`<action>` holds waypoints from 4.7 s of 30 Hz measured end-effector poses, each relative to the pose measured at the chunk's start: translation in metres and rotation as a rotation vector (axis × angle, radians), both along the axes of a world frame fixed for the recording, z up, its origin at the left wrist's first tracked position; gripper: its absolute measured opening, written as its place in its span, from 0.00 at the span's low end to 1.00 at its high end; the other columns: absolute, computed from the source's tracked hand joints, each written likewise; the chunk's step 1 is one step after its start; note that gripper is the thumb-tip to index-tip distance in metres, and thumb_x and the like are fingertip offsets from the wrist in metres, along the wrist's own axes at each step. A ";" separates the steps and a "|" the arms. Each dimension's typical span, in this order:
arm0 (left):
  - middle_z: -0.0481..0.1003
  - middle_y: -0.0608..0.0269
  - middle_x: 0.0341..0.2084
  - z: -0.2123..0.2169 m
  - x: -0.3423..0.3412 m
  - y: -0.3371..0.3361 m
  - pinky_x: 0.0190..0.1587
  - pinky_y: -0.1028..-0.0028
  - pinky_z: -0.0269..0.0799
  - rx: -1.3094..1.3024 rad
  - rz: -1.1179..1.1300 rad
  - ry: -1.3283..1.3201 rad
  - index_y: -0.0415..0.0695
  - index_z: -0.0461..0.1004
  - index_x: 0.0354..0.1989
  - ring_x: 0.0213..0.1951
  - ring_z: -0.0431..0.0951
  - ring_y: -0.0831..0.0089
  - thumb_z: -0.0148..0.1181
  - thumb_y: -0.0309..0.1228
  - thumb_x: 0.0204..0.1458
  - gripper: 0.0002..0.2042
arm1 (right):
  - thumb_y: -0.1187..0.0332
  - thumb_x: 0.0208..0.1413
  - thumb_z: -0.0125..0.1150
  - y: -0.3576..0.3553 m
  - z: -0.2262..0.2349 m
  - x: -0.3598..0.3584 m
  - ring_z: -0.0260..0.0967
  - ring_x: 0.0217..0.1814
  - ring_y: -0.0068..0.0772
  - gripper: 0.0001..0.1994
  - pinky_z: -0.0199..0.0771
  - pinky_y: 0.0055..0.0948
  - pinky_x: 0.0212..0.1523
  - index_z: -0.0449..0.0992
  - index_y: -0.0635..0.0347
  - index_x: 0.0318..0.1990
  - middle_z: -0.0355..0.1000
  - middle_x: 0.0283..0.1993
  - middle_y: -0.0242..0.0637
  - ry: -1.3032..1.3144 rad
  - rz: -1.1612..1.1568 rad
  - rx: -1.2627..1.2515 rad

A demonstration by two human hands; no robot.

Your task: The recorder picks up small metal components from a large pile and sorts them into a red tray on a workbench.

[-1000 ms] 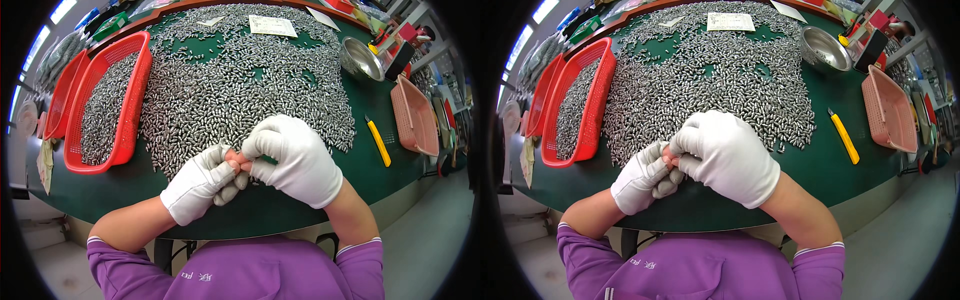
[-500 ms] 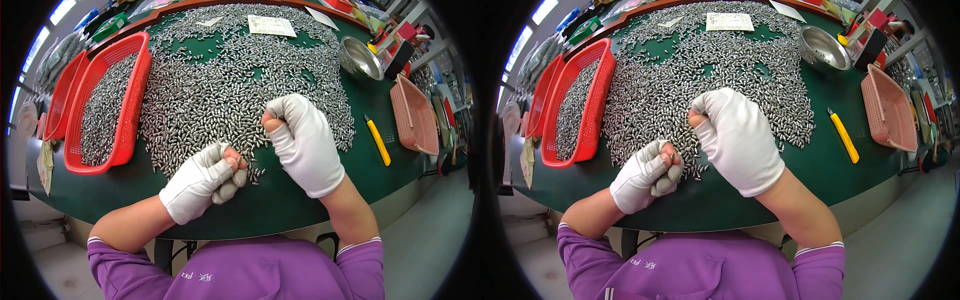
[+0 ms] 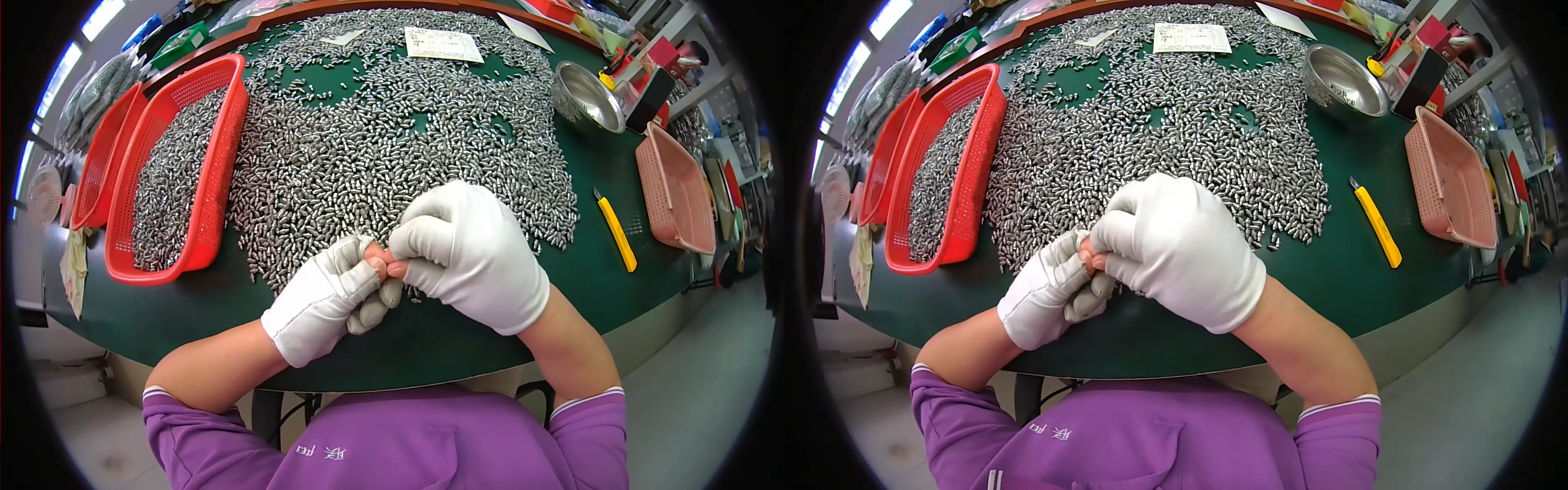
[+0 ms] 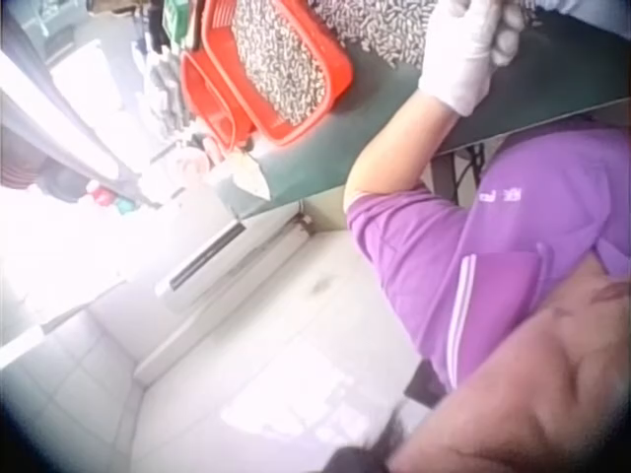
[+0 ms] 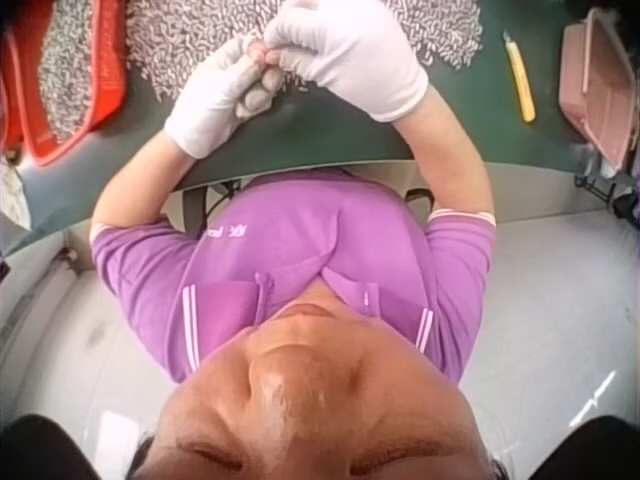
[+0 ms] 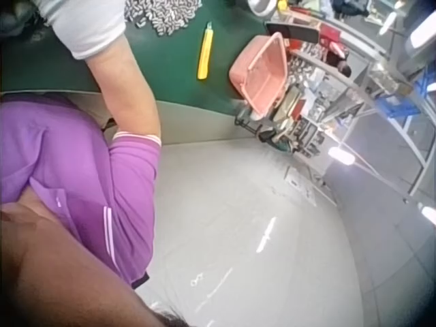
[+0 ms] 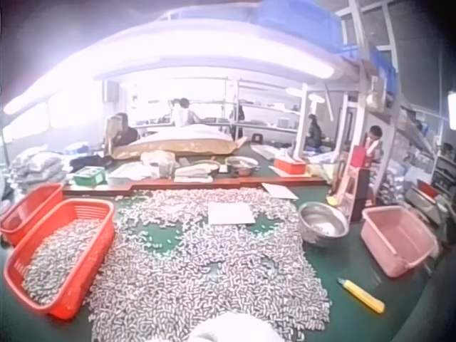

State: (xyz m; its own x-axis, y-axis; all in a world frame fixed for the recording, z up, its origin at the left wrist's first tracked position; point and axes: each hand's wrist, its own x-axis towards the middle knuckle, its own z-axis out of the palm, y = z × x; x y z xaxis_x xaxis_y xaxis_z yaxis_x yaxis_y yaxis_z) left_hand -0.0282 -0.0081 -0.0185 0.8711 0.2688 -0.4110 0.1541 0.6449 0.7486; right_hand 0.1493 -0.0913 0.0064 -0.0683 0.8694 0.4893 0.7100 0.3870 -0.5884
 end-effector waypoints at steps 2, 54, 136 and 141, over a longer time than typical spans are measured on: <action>0.71 0.71 0.24 -0.001 -0.001 0.001 0.20 0.86 0.54 0.001 -0.038 -0.047 0.50 0.67 0.36 0.19 0.64 0.86 0.52 0.44 0.57 0.11 | 0.69 0.40 0.64 0.000 0.002 -0.002 0.68 0.26 0.37 0.05 0.69 0.34 0.27 0.74 0.56 0.24 0.69 0.25 0.35 -0.072 -0.012 0.019; 0.66 0.68 0.30 -0.003 0.001 0.005 0.26 0.82 0.53 -0.232 0.017 -0.260 0.50 0.66 0.40 0.22 0.56 0.83 0.57 0.33 0.54 0.09 | 0.69 0.38 0.64 -0.008 -0.006 0.011 0.68 0.32 0.38 0.04 0.70 0.34 0.33 0.76 0.53 0.25 0.69 0.27 0.33 -0.299 -0.101 -0.213; 0.70 0.67 0.28 0.001 0.000 0.002 0.24 0.84 0.54 -0.141 0.010 -0.166 0.48 0.66 0.39 0.21 0.60 0.84 0.56 0.36 0.55 0.09 | 0.76 0.51 0.57 -0.008 0.013 -0.007 0.70 0.32 0.20 0.05 0.71 0.19 0.35 0.74 0.66 0.36 0.73 0.31 0.35 0.831 -0.025 -0.574; 0.70 0.67 0.28 0.004 0.001 0.001 0.25 0.84 0.55 -0.120 0.017 -0.160 0.47 0.66 0.38 0.22 0.60 0.84 0.56 0.38 0.55 0.10 | 0.76 0.51 0.60 -0.007 0.015 -0.004 0.64 0.32 0.13 0.05 0.67 0.17 0.34 0.75 0.62 0.36 0.70 0.32 0.27 0.687 -0.233 -0.534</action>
